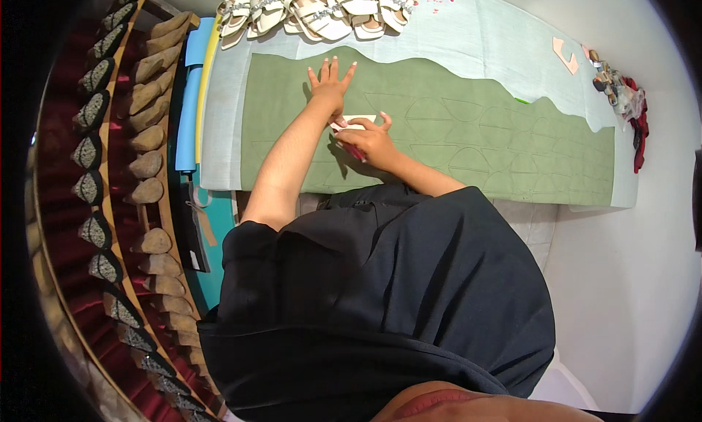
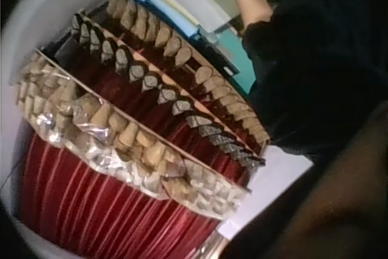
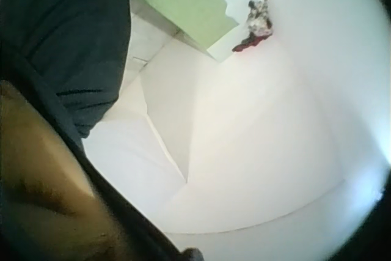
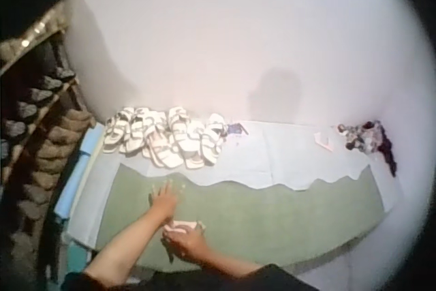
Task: The person uses a red pen to trace a curved shoe-pattern template onto a green fabric sheet laid on a table. They repeatedly reposition the template and trace its outline multiple times across the fabric surface.
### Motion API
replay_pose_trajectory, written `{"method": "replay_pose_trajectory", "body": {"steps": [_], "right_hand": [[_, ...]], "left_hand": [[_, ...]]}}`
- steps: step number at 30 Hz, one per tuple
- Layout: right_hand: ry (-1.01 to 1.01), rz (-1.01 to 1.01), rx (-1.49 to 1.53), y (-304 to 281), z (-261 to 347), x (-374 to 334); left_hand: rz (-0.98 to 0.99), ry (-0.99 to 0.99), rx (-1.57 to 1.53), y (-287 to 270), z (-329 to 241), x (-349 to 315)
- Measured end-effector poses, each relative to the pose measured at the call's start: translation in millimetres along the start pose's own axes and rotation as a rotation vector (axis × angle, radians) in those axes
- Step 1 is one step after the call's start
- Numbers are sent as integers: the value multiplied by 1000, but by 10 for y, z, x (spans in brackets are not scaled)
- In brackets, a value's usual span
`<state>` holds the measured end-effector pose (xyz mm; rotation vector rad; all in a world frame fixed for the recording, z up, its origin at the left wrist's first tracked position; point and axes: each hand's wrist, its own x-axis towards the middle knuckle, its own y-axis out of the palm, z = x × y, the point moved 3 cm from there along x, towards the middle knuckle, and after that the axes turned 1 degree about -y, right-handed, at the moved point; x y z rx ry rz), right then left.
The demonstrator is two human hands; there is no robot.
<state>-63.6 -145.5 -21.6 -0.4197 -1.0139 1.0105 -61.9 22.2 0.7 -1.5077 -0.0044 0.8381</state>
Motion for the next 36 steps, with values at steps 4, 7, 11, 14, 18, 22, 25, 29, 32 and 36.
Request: {"method": "replay_pose_trajectory", "body": {"steps": [4, 7, 11, 14, 18, 22, 25, 29, 32, 36], "right_hand": [[-85, -66, -141, 192, 59, 99], [-88, -95, -232, 250, 77, 150], [-100, -138, -340, 307, 63, 172], [-91, -140, -341, 313, 50, 172], [-83, -132, -329, 307, 65, 193], [-53, -64, -367, 353, 45, 176], [-28, -72, -378, 375, 61, 185], [-10, -66, -341, 377, 82, 211], [29, -47, -260, 338, 61, 181], [87, -69, -94, 203, 25, 98]], "left_hand": [[-15, -8, 2, 36, 36, 25], [-34, -24, 8, 140, 90, 89], [-37, -24, -28, 174, 119, 111], [-16, -31, -76, 135, 132, 71], [-43, -42, -72, 170, 142, 73], [-30, -47, -90, 171, 146, 59], [-16, -50, -110, 124, 132, 23], [-49, -48, -127, 155, 149, 20], [-37, -62, -100, 113, 146, -15], [-48, -72, -90, 87, 129, -92]]}}
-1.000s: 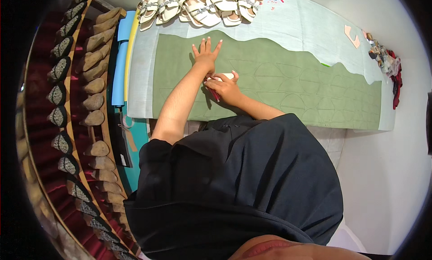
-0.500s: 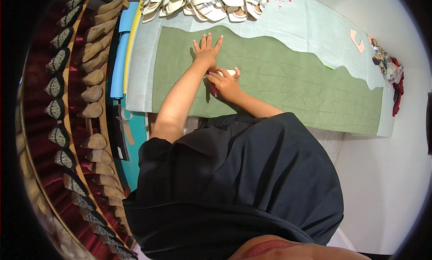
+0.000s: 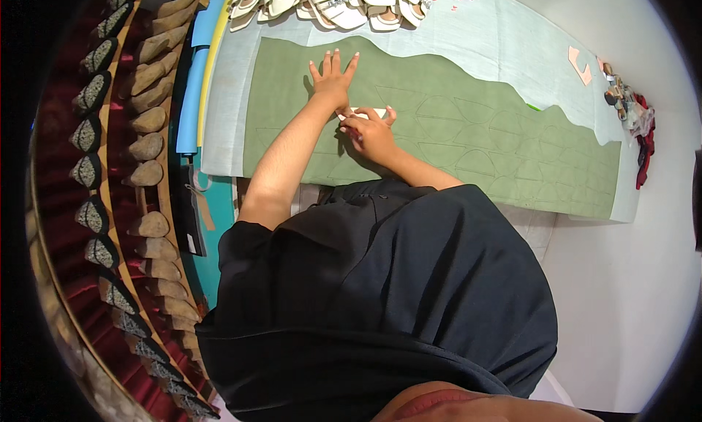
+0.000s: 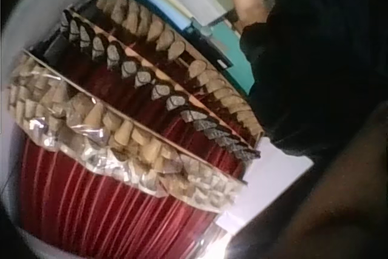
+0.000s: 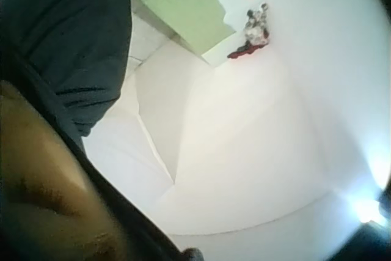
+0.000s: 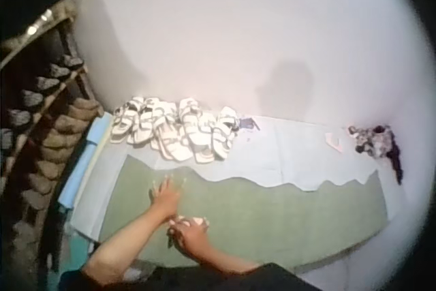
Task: The person uses a red pen to trace a curved shoe-pattern template onto a green fabric sheet laid on a table. They repeatedly reposition the template and trace its outline multiple times across the fabric surface.
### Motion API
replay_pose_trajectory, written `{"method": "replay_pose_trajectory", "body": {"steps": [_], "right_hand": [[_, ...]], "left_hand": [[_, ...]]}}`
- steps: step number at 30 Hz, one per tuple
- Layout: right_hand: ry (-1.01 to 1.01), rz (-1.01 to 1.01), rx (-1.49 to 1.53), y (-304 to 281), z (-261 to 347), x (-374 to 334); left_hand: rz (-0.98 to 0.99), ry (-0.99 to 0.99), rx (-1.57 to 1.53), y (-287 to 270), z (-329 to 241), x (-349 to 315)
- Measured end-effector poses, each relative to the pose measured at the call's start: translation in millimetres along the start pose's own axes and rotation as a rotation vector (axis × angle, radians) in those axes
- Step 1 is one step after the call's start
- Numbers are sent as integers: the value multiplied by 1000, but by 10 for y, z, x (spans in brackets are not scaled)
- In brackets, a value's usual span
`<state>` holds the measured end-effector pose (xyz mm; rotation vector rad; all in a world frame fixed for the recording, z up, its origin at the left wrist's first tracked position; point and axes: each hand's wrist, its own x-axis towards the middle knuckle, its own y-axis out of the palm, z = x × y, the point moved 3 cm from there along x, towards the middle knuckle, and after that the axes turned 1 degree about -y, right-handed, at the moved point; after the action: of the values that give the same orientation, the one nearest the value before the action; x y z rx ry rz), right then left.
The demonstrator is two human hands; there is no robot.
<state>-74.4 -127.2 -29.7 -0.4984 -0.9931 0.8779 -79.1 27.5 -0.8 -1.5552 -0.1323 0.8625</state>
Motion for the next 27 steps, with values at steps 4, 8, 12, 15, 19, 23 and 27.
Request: {"method": "replay_pose_trajectory", "body": {"steps": [4, 8, 12, 15, 19, 23, 27], "right_hand": [[184, 140, 117, -107, -204, -87], [278, 237, 131, -188, -305, -91], [294, 258, 157, -247, -364, -57], [308, 268, 122, -291, -498, -108], [362, 267, 165, -338, -630, -171], [397, 313, 141, -361, -733, -153], [417, 220, 169, -440, -800, -130]], "left_hand": [[-59, -13, -31, 40, -2, -51], [-124, 21, 4, 0, -38, -121], [-183, 43, 53, 9, -69, -152], [-193, 58, 59, -15, -91, -192], [-141, 53, 122, -62, -118, -231], [-149, 86, 181, -70, -149, -217], [-154, 112, 221, -73, -192, -214]]}}
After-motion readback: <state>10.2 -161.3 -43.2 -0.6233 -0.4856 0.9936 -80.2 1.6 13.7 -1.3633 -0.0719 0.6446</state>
